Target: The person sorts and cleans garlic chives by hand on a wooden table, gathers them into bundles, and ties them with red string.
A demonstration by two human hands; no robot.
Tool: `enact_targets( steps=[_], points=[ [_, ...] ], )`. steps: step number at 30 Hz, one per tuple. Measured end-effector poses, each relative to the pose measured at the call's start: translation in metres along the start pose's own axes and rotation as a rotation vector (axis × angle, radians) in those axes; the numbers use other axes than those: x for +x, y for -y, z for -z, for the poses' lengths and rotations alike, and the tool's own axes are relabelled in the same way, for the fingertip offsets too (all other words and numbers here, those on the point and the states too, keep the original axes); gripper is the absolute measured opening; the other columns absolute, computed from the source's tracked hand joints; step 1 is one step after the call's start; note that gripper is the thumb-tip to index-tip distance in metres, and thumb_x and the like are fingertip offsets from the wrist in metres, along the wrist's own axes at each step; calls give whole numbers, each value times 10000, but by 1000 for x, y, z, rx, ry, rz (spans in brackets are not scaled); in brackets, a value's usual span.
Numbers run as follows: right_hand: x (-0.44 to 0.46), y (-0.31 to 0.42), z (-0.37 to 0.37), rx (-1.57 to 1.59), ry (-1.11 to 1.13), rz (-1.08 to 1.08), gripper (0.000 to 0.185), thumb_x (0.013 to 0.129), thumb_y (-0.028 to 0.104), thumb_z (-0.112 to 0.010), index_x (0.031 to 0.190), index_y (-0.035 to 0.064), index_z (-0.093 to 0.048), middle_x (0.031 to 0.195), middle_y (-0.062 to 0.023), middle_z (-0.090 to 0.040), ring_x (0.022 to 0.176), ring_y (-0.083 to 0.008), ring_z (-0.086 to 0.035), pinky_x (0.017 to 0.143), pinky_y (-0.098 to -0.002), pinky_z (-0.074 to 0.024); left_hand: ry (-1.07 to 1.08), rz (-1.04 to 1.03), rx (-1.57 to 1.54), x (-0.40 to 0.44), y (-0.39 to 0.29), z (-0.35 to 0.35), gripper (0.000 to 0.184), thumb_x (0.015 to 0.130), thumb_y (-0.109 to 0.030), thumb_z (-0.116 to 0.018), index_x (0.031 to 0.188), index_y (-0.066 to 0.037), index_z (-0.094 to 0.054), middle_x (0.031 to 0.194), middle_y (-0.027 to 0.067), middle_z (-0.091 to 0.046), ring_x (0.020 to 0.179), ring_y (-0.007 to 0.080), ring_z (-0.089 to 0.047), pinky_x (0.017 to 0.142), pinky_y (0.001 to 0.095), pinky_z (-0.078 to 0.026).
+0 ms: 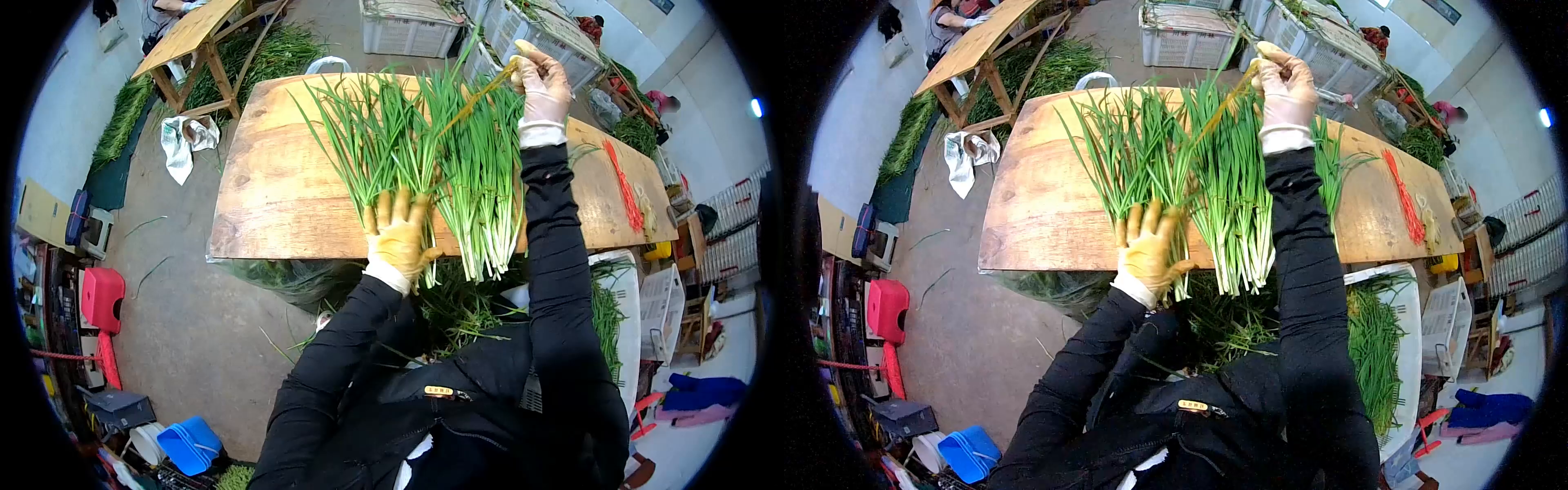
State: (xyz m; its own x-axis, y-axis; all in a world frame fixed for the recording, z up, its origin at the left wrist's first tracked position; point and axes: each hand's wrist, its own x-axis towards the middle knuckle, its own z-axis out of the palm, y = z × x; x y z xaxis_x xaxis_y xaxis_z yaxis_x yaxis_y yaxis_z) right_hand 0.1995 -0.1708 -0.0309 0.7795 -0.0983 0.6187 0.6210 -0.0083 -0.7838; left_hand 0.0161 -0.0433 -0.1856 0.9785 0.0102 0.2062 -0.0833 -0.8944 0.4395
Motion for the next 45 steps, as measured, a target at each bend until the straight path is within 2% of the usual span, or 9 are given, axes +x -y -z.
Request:
enact_targets(
  steps=[10,16,20,24,27,33,36,40,45],
  points=[
    [-81,-95,-69,-1444,1295,-245,241,796,75,-490,1014,26,-582,1014,-177,-580,958,-274,-568,807,-357,-457,45,-123,73,-2,-2,-15,479,788,-416,-486,1244,-299,-393,1360,-55,-267,1277,329,-158,945,642,-53],
    [16,-42,-19,-771,387,135,262,885,263,-410,847,106,-616,822,-70,-626,738,-234,-585,719,-362,-463,2,-122,48,-6,0,-11,434,780,-403,-497,1200,-306,-443,1332,-51,-307,1266,323,-192,957,623,-60],
    [72,66,51,-284,331,191,223,858,239,-513,1005,77,-557,881,-35,-602,691,-86,-524,574,-230,-442,-15,-131,16,-6,-1,-8,422,770,-384,-511,1176,-282,-457,1311,-26,-321,1250,345,-209,954,620,-78],
    [34,199,145,-52,421,272,252,866,194,-493,1071,51,-522,1022,-91,-549,1039,-150,-480,885,-274,-414,-8,-112,3,-5,0,-6,504,759,-412,-504,1224,-244,-405,1319,9,-305,1247,338,-203,963,587,-114],
    [-38,262,150,-175,1,248,258,865,197,-495,1079,53,-514,938,-79,-582,782,-140,-566,701,-288,-477,17,-96,1,-3,-2,-2,508,755,-414,-508,1220,-233,-413,1337,24,-283,1247,338,-201,971,568,-122],
    [-118,176,141,-672,1419,-155,456,797,152,-538,1235,93,-428,1214,-169,-447,1120,-298,-427,913,-353,-366,-51,-19,-63,7,-13,3,318,747,-365,-532,1030,-220,-555,1332,104,-318,1254,354,-197,989,533,-108],
    [-127,97,136,-699,1392,-305,476,784,31,-482,1244,137,-422,1197,-140,-460,1076,-259,-457,926,-342,-348,-192,-76,-128,19,-16,-10,156,730,-234,-584,882,-199,-571,1250,98,-426,1204,333,-304,978,510,-154],
    [-128,-2,86,-895,972,136,555,764,25,-505,1275,95,-300,1111,-170,-472,988,-300,-497,861,-337,-412,-234,-165,-163,39,-20,-14,143,730,-175,-578,871,-157,-567,1103,104,-521,1065,294,-450,911,416,-313],
    [-124,-31,72,-1348,1059,342,187,766,87,-507,951,80,-537,787,-91,-568,792,-250,-563,698,-333,-464,-194,-197,-441,53,-10,-31,213,732,-116,-589,942,-100,-559,995,135,-552,905,281,-537,797,357,-427]
  ],
)
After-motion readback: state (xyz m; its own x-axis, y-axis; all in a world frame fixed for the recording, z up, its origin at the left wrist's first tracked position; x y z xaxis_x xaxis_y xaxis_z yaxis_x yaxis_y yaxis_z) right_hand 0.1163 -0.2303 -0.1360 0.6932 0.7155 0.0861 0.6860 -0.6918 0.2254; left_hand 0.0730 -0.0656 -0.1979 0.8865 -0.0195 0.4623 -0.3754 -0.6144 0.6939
